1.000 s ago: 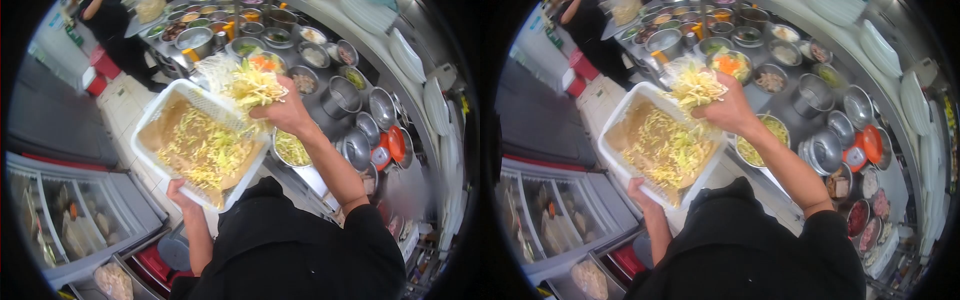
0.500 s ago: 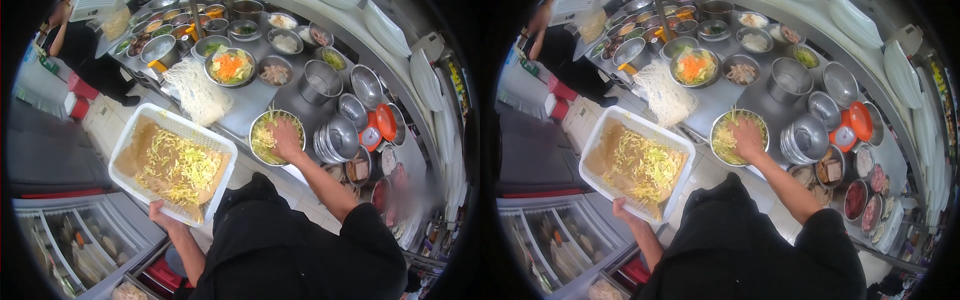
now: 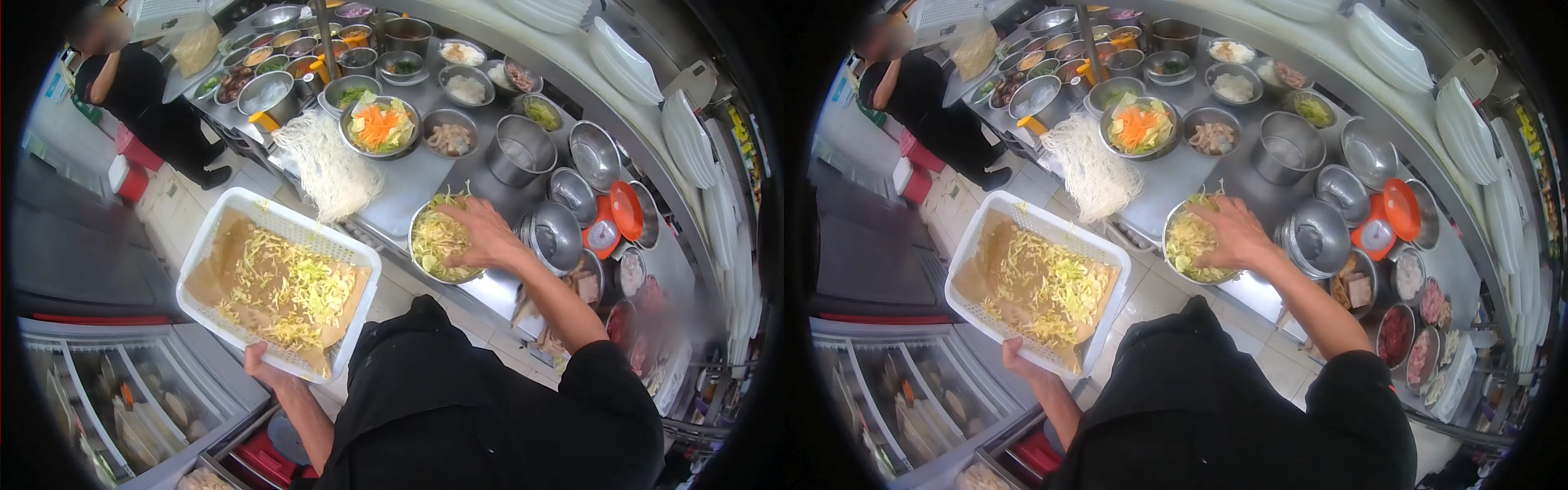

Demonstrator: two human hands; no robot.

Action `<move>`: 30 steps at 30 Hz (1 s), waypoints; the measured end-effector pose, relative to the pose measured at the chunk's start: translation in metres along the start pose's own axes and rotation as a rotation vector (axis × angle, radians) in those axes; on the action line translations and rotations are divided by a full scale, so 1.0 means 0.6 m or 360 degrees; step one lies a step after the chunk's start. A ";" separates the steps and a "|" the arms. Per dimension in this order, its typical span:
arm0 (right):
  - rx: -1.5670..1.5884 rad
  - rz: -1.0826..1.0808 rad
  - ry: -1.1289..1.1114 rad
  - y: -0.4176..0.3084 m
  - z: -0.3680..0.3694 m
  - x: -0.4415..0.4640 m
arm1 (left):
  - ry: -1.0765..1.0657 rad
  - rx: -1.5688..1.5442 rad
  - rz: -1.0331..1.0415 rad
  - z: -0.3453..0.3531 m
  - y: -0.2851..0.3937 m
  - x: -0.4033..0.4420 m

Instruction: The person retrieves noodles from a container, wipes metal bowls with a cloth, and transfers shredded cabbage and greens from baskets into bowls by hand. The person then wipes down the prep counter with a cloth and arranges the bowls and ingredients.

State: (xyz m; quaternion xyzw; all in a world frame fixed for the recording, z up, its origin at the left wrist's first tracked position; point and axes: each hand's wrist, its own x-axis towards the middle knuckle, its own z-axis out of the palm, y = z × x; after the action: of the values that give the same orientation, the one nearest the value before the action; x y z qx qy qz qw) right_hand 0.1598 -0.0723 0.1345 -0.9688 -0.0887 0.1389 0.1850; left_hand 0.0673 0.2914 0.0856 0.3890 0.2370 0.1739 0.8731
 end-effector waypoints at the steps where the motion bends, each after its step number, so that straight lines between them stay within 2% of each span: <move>1: 0.0035 -0.0033 0.0060 -0.002 -0.004 -0.002 | -0.0017 -0.0021 -0.0002 0.003 0.001 -0.001; 2: 0.0034 -0.0036 0.0054 0.001 0.002 0.001 | -0.0034 -0.0042 -0.0006 0.005 0.001 -0.002; 4: 0.0158 -0.0072 0.0369 0.012 0.029 0.013 | -0.0041 -0.0046 -0.0018 0.005 0.003 -0.002; 7: 0.0154 -0.0242 0.0410 0.039 0.102 0.044 | -0.0031 -0.0032 -0.0046 0.000 0.002 -0.001; 10: -0.0134 -0.0210 0.0371 0.001 0.119 0.020 | -0.0030 -0.0036 -0.0071 0.000 -0.001 0.003; 17: -0.0358 -0.0101 0.0389 -0.008 0.173 0.035 | -0.0099 -0.0056 -0.0177 0.015 -0.005 0.004; 21: -0.0401 -0.0122 0.0395 -0.015 0.166 0.034 | -0.0105 -0.0023 -0.0132 0.009 -0.012 0.018; 23: -0.0317 0.0035 0.0155 -0.033 0.144 0.030 | -0.0065 0.0093 -0.0213 -0.004 -0.012 0.023; 24: -0.0174 0.0011 0.0183 -0.027 0.133 0.023 | -0.0001 0.0080 -0.0164 -0.003 -0.016 0.025; 26: -0.0144 -0.0161 0.0569 -0.011 0.126 0.020 | 0.0010 0.0182 -0.0058 -0.016 -0.022 0.032; 27: -0.0135 -0.0216 0.0576 -0.006 0.118 0.017 | -0.0016 0.0311 -0.0023 -0.017 -0.022 0.033; 28: -0.0059 -0.0260 0.0775 -0.004 0.106 0.012 | 0.0012 0.0395 -0.0018 0.011 -0.006 0.021; 29: 0.0022 -0.0291 0.0975 -0.009 0.096 0.011 | 0.0022 0.0390 0.0017 0.024 0.007 0.007; 30: 0.0033 -0.0314 0.0987 -0.019 0.089 0.012 | -0.0107 0.0279 0.0062 0.037 0.018 -0.001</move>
State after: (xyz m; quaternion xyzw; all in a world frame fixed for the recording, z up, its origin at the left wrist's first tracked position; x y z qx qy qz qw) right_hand 0.1493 -0.0425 0.0897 -0.9498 -0.1203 -0.1805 0.2256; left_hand 0.0780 0.2845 0.1068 0.4742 0.2143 0.1563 0.8395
